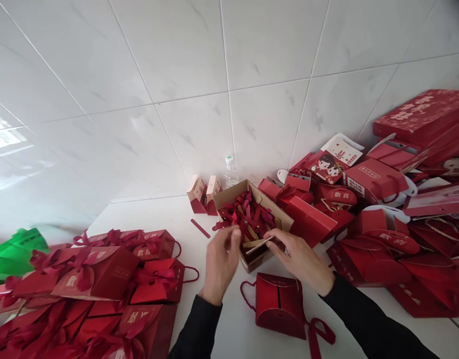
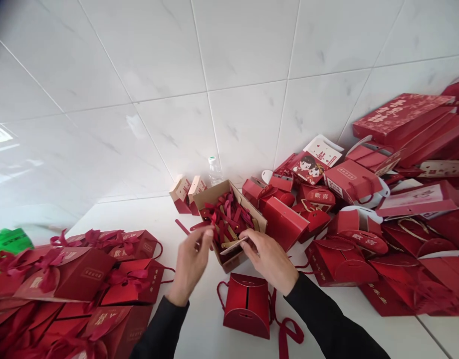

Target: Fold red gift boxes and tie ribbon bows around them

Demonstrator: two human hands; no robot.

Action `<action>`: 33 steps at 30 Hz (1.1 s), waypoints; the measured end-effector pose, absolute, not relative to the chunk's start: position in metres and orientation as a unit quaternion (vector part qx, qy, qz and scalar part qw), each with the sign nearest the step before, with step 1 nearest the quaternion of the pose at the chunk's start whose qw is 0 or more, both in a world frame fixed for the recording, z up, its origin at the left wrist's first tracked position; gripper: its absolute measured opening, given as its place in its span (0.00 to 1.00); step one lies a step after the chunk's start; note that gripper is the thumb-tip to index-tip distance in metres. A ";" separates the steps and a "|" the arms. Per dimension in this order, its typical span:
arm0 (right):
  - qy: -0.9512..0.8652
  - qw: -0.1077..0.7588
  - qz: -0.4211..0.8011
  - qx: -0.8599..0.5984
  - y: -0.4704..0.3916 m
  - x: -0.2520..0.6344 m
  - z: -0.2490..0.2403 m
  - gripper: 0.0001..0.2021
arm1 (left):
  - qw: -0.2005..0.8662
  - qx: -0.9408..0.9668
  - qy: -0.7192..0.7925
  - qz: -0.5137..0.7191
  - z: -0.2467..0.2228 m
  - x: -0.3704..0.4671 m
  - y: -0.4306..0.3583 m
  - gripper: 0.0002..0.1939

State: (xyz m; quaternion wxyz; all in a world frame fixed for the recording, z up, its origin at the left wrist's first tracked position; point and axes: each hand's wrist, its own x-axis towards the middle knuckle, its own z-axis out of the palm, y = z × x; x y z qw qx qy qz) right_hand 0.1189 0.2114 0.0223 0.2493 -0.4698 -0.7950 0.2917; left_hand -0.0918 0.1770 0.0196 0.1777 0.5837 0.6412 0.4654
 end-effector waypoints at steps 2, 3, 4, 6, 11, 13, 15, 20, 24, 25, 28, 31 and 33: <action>-0.793 0.236 0.285 -0.485 0.211 0.120 0.020 0.16 | 0.129 0.530 0.677 0.494 0.026 -0.111 0.202 0.16; -0.789 0.229 0.281 -0.496 0.210 0.121 0.018 0.18 | 0.107 0.504 0.694 0.502 0.028 -0.122 0.216 0.15; -0.785 0.221 0.276 -0.508 0.208 0.124 0.017 0.21 | 0.091 0.485 0.709 0.505 0.030 -0.132 0.230 0.14; -0.777 0.204 0.270 -0.531 0.206 0.128 0.015 0.25 | 0.065 0.455 0.732 0.503 0.031 -0.148 0.255 0.15; -0.765 0.159 0.276 -0.559 0.208 0.135 0.005 0.27 | 0.023 0.438 0.774 0.456 0.035 -0.164 0.292 0.24; -0.762 0.147 0.289 -0.560 0.210 0.135 0.001 0.27 | 0.016 0.455 0.784 0.423 0.040 -0.166 0.301 0.25; -0.759 0.141 0.303 -0.559 0.211 0.135 -0.003 0.27 | 0.016 0.463 0.798 0.385 0.046 -0.168 0.309 0.25; -0.743 0.141 0.330 -0.566 0.211 0.136 -0.007 0.27 | 0.029 0.501 0.819 0.278 0.059 -0.176 0.326 0.21; -0.732 0.135 0.347 -0.571 0.209 0.136 -0.009 0.27 | 0.015 0.514 0.829 0.219 0.061 -0.179 0.332 0.19; -0.729 0.134 0.351 -0.572 0.209 0.136 -0.009 0.27 | 0.013 0.516 0.831 0.207 0.061 -0.179 0.333 0.19; -0.719 0.135 0.368 -0.574 0.209 0.137 -0.010 0.28 | 0.019 0.524 0.834 0.173 0.062 -0.181 0.334 0.21; -0.720 0.149 0.368 -0.569 0.208 0.138 -0.013 0.27 | 0.034 0.517 0.843 0.146 0.064 -0.187 0.335 0.19; -0.728 0.162 0.356 -0.563 0.208 0.139 -0.015 0.24 | 0.038 0.507 0.850 0.136 0.065 -0.194 0.335 0.18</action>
